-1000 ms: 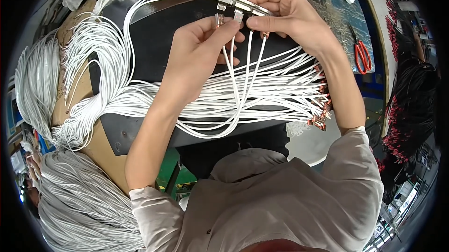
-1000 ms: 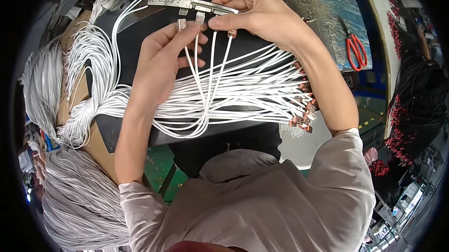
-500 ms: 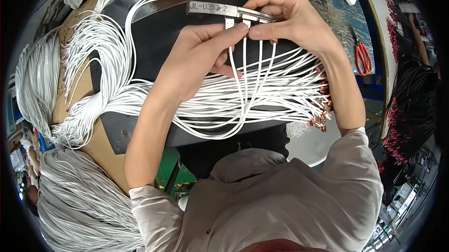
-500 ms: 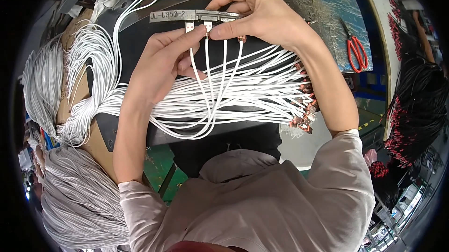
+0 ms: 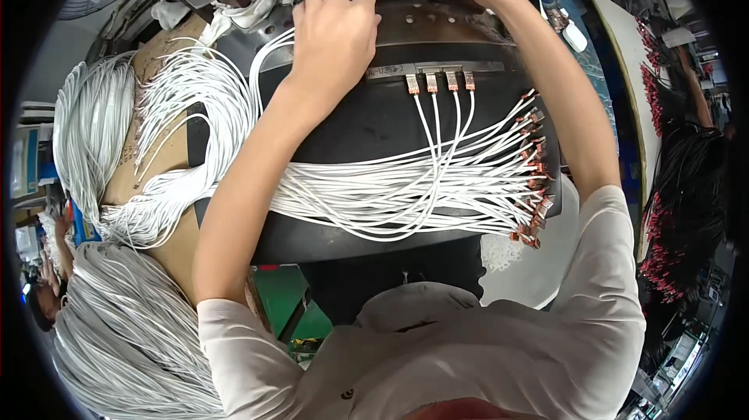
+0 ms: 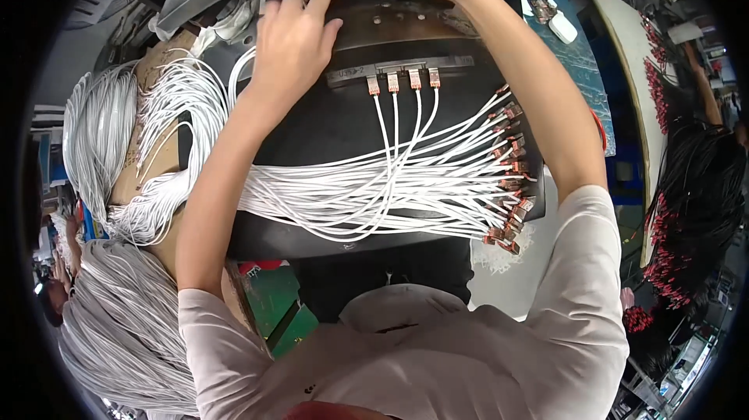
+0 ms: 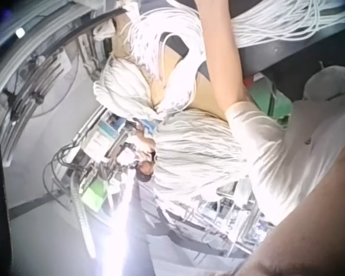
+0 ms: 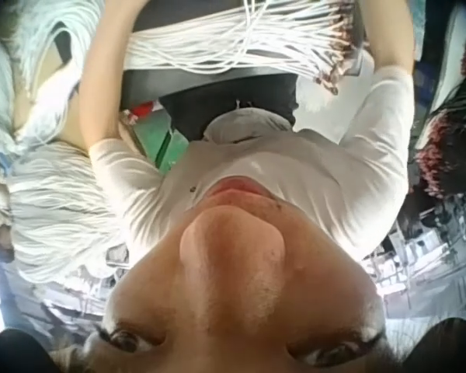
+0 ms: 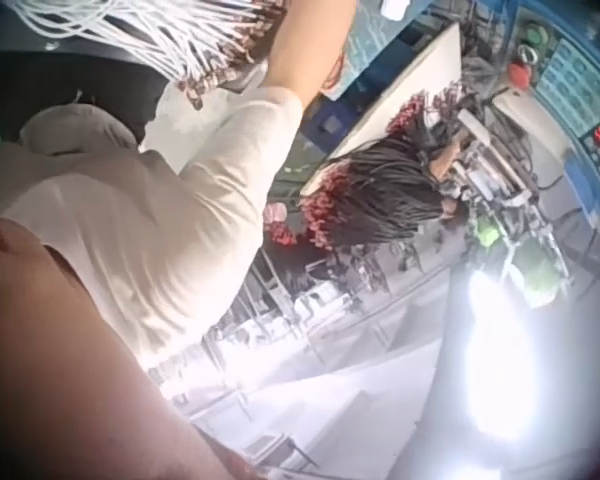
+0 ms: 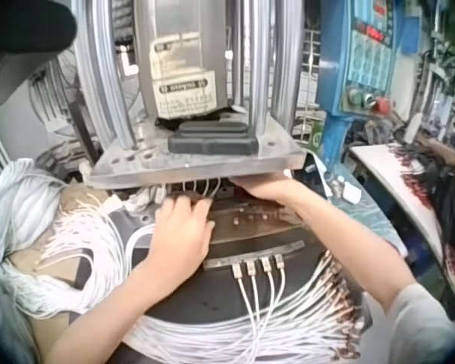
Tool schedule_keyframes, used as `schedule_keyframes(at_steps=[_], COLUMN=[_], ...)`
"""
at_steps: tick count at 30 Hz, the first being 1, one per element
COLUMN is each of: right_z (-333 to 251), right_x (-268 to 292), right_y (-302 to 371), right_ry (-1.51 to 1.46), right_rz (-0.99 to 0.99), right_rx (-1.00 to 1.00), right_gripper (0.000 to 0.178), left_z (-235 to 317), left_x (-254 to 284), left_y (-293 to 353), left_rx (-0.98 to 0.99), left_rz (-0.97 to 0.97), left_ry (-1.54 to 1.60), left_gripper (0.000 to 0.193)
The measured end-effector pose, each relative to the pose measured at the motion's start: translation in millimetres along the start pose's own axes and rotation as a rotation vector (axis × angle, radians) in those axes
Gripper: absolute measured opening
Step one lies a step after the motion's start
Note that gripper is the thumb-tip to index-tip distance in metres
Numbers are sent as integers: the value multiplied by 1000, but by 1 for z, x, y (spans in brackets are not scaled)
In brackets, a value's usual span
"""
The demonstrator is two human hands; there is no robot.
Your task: The person fits cable connectors into a metal fixture by hand, inserts the fixture into a press machine, presses the cables, and removes them.
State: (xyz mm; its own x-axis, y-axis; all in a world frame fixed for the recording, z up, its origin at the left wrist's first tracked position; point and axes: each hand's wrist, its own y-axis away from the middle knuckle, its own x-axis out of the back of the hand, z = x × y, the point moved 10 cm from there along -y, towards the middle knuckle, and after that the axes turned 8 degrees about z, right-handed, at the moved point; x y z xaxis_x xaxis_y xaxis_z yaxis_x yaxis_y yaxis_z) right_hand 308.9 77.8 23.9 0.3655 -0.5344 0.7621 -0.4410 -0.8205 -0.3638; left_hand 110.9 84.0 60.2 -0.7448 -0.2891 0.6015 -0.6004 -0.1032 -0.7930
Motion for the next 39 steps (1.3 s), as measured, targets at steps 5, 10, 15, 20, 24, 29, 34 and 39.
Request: schedule_keyframes(at_steps=[5, 10, 15, 20, 24, 29, 34, 39], right_z=[48, -1, -21, -19, -47, -81, -19, -42], right_x=[-19, -9, 35, 44, 30, 50, 51, 41], right_y=[-47, -36, 24, 87, 77, 83, 136, 133], right_ry=[-197, -158, 234, 219, 24, -187, -129, 154], right_rz=[376, 425, 400, 182, 127, -101, -434, -343], right_rx=[314, 488, 275, 243, 217, 164, 44, 67], right_gripper=[25, 22, 28, 27, 23, 20, 18, 19], left_z=[-7, -20, -3, -233, -139, -9, 47, 109], left_x=[-48, -57, 51, 129, 138, 102, 78, 57], left_y=[-18, -7, -7, 114, 70, 46, 40, 32], left_rx=[32, 135, 112, 1074, 309, 220, 171, 91], left_rz=[-26, -151, 0, 174, 155, -111, -198, -337], left_ry=[-3, 103, 467, 404, -164, 183, 468, 463], left_gripper=[27, 13, 2, 21, 26, 24, 27, 39])
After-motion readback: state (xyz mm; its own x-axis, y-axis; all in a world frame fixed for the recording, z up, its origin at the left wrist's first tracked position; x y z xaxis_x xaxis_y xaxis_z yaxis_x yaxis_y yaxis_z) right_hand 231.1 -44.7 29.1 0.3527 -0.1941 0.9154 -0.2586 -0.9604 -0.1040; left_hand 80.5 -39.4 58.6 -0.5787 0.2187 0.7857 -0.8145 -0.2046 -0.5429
